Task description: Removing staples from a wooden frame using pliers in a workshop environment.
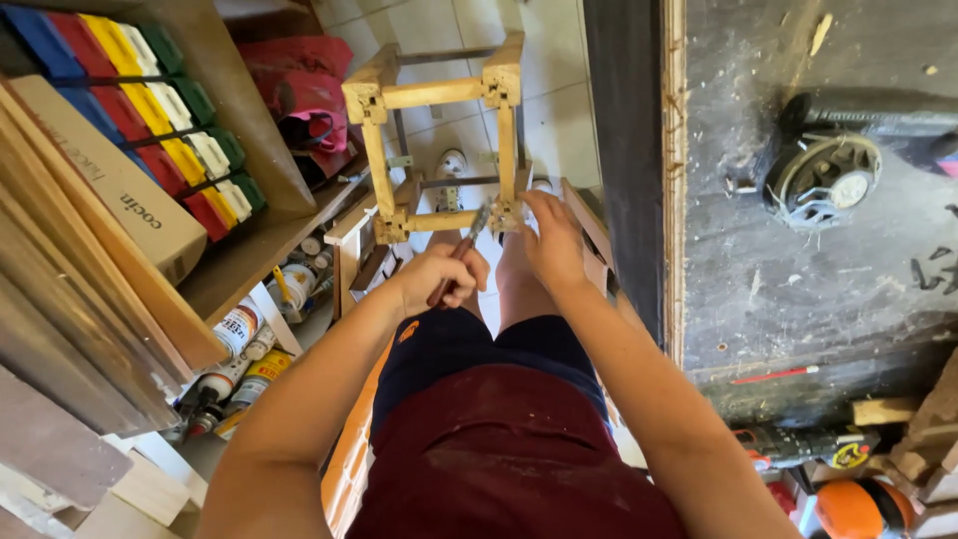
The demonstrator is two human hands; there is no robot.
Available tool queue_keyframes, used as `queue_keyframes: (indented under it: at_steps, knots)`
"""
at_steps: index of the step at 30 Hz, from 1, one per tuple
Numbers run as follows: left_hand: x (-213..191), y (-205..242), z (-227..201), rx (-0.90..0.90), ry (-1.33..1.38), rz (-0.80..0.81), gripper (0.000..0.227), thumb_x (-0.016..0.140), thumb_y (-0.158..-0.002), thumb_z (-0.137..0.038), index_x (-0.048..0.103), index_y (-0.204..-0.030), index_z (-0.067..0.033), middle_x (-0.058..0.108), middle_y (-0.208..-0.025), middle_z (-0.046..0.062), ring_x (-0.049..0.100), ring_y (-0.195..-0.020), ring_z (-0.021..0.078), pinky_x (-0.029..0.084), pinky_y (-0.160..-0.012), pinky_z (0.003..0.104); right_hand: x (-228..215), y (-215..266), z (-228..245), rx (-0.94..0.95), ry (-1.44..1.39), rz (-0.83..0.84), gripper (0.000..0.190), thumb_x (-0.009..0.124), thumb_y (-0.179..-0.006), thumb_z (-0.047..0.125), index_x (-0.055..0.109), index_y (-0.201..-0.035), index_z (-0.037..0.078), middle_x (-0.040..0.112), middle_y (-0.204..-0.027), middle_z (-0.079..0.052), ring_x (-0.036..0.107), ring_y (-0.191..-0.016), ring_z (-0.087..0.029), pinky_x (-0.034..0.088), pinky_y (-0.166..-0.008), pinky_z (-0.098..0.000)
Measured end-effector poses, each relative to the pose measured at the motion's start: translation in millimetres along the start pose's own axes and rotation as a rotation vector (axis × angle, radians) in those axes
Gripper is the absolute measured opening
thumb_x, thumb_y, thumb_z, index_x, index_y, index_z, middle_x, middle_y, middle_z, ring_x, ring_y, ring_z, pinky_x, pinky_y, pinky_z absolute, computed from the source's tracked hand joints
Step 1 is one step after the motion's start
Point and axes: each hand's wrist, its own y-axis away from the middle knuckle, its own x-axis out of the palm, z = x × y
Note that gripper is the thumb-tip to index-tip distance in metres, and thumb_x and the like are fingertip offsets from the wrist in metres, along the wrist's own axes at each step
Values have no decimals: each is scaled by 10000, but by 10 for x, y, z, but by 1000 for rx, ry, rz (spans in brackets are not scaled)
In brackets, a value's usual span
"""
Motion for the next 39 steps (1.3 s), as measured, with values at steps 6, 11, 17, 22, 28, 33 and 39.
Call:
queue_keyframes:
  at_steps: [6,11,17,22,28,33,39]
  knots:
    - [306,342,-130,-99,-220,228,228,652,-697,-1,752,-859,125,437,-526,85,409,-456,160,352,-419,275,-557,209,269,-77,-892,217,433,859,-848,77,761,-1269,49,765,-1137,-132,696,-1032,-203,592,-895,-409]
    - [724,611,-528,-106,-247,475,205,658,-707,-11,742,-863,92,531,-585,86,480,-493,137,415,-461,264,-1039,418,184,-39,-1155,314,201,818,-907,113,794,-1037,-38,732,-828,-149,718,-733,-189,629,-637,-337]
    - [816,569,-439,-99,-805,289,131,710,-812,-135,770,-930,-131,599,-925,35,583,-824,169,530,-750,324,-2278,448,-32,468,-1049,-128,230,518,-1042,51,743,-1052,6,757,-961,-153,764,-836,-246,644,-765,-362]
    - [331,115,280,-83,-1268,-420,265,645,-990,-185,738,-1186,-32,487,-1193,116,638,-938,320,585,-857,442,-3076,685,-895,-119,154,-696,219,640,-1243,-219,850,-1194,-180,718,-921,-215,616,-719,-253,492,-625,-355]
    - [112,-132,567,-64,-1475,-575,293,603,-967,-244,662,-1215,-100,446,-1358,183,493,-1159,416,543,-861,536,-3083,734,-1712,297,315,-783,276,864,-1250,228,735,-1108,29,725,-943,-81,674,-742,-219,493,-633,-386]
    - [128,-289,687,129,-1503,-683,253,608,-921,-194,689,-1122,-63,458,-1314,183,447,-1194,437,507,-865,635,-2910,605,-669,-98,476,-1049,380,968,-954,-177,697,-1212,-113,812,-1051,-253,773,-801,-302,530,-531,-343]
    - [206,-363,711,352,-1680,-768,167,713,-860,-138,683,-1000,-52,477,-1155,156,509,-1103,401,491,-834,553,-1529,524,351,-162,-327,-497,130,654,-1041,-15,680,-1156,40,629,-970,-88,665,-826,-268,513,-808,-327]
